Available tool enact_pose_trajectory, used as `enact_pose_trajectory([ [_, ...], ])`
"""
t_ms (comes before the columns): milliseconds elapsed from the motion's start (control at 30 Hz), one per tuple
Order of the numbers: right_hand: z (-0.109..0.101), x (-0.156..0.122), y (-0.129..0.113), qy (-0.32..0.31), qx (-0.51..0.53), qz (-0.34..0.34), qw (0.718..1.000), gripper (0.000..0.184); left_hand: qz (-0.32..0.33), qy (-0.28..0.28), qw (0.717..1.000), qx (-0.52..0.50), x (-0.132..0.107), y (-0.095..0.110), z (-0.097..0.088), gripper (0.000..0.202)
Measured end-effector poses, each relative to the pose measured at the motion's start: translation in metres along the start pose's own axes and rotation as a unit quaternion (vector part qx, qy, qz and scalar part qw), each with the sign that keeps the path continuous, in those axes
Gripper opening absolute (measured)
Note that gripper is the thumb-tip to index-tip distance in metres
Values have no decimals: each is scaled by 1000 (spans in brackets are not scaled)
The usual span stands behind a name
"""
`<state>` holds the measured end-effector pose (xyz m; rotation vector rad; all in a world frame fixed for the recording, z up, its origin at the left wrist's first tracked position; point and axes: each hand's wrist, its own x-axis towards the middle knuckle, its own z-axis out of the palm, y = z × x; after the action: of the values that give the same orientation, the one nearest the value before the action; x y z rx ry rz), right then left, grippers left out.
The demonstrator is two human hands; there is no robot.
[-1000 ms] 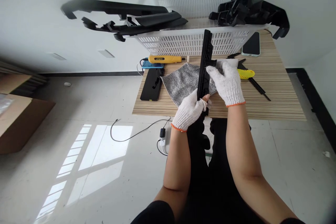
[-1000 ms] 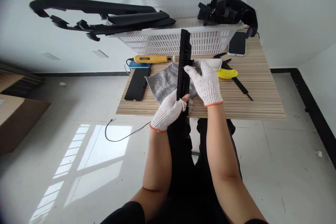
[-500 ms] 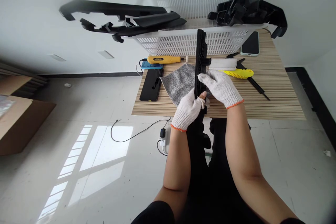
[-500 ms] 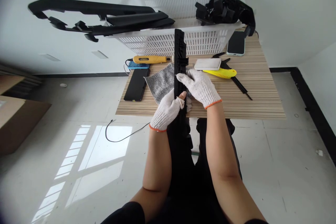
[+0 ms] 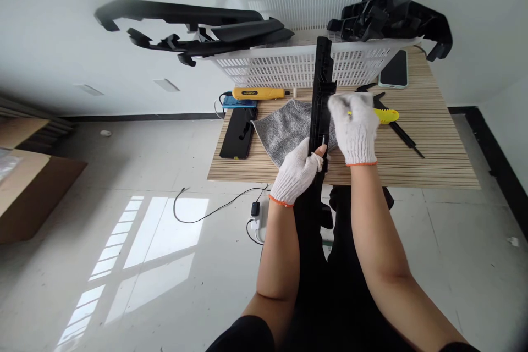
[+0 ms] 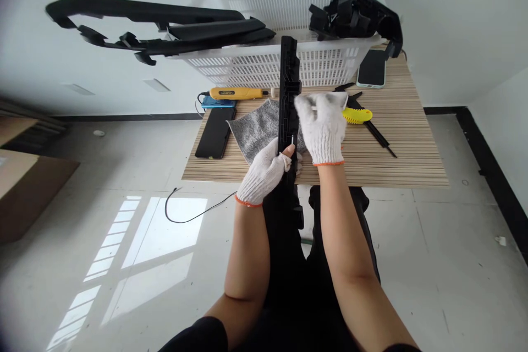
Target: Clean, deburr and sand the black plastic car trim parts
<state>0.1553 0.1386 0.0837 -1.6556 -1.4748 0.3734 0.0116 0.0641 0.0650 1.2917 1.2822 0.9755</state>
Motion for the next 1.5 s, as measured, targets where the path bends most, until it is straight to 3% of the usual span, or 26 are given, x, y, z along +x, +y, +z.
enact_pose_trajectory([
  [67, -3, 2, 6, 111, -77, 28, 990, 30, 8, -1, 1000, -12, 1, -3, 1, 22],
  [133, -4, 4, 16, 146, -135, 33, 979, 33, 8, -3, 1000, -20, 1, -5, 2, 24],
  [300, 8, 5, 37, 101, -188, 44, 976, 52, -6, 4, 1000, -21, 2, -6, 2, 25],
  [433, 17, 3, 38, 86, -183, 57, 978, 57, 3, -6, 1000, -17, 2, -6, 1, 25],
  [833, 15, 4, 30, 43, -99, 75, 991, 36, 3, -6, 1000, -10, 2, -5, 1, 22],
  [1033, 22, 5, 37, 81, -111, 59, 989, 29, 2, -6, 1000, -13, 1, -5, 1, 22],
  [1267, 12, 10, 27, 69, -112, 120, 984, 38, 9, -9, 1000, -14, 1, -6, 1, 22],
  [1500, 4, 15, 38, 135, -111, 57, 983, 29, -4, -5, 1000, -29, 2, -7, 2, 21],
])
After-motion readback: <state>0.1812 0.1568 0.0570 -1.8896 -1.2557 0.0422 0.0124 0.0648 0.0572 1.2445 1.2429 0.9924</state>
